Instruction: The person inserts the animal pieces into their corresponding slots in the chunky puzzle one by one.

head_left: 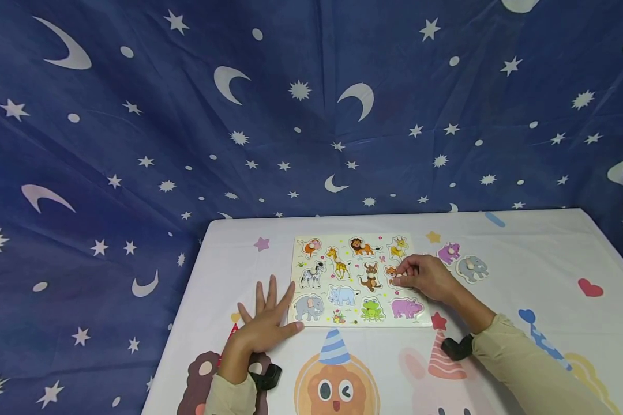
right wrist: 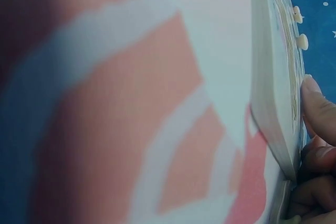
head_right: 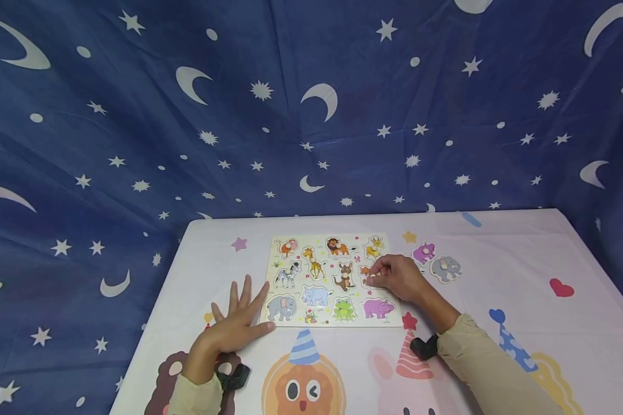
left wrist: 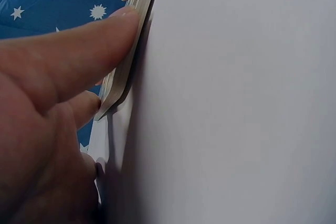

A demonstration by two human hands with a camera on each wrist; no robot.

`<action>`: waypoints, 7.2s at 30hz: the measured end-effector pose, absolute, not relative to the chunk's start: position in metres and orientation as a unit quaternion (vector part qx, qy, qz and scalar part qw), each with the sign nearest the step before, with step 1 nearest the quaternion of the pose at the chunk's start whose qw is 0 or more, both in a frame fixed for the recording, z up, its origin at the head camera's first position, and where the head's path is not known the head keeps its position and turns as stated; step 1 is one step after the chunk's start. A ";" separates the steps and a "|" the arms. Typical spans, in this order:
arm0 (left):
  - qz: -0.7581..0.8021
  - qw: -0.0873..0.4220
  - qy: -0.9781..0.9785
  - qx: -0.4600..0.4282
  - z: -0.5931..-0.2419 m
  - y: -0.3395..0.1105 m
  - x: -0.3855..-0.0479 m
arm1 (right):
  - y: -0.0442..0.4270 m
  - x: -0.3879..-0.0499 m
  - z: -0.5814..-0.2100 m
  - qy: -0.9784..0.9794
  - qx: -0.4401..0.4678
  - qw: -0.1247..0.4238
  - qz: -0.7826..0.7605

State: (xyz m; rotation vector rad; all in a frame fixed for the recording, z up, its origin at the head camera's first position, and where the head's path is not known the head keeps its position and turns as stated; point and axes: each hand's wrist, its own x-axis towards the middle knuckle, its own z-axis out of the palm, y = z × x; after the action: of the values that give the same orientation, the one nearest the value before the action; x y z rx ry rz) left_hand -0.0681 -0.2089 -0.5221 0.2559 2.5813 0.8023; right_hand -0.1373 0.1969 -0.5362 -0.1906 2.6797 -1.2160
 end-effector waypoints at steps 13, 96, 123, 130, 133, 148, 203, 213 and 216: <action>0.286 0.212 0.930 0.092 -0.521 -0.209 -0.068 | 0.197 -0.138 -0.535 0.895 -0.066 0.106 -0.429; 0.282 0.212 0.931 0.093 -0.522 -0.210 -0.070 | 0.341 -0.127 -0.541 0.915 0.075 0.083 -0.387; 0.293 0.215 0.927 0.096 -0.523 -0.209 -0.069 | 0.334 -0.117 -0.531 0.958 0.029 0.031 -0.285; 0.292 0.211 0.928 0.097 -0.525 -0.211 -0.070 | 0.332 -0.113 -0.533 0.957 0.006 0.006 -0.288; 0.287 0.216 0.928 0.094 -0.525 -0.212 -0.069 | 0.331 -0.111 -0.533 0.958 0.003 -0.003 -0.288; 0.284 0.221 0.929 0.089 -0.523 -0.212 -0.070 | 0.299 -0.105 -0.519 0.951 -0.001 -0.048 -0.306; 0.274 0.220 0.931 0.101 -0.521 -0.210 -0.068 | 0.058 -0.108 -0.526 0.879 -0.170 -0.001 -0.445; 0.274 0.221 0.930 0.105 -0.521 -0.211 -0.069 | 0.028 -0.106 -0.531 0.873 -0.174 0.007 -0.455; 0.276 0.221 0.929 0.106 -0.520 -0.210 -0.069 | 0.021 -0.106 -0.533 0.874 -0.167 0.013 -0.457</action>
State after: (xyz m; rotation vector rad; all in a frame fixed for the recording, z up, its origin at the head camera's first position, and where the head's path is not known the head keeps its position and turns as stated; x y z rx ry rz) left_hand -0.0693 -0.2103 -0.5203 0.2917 2.5696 0.7639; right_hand -0.1056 0.0212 -0.5328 -0.5199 2.7229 -1.4237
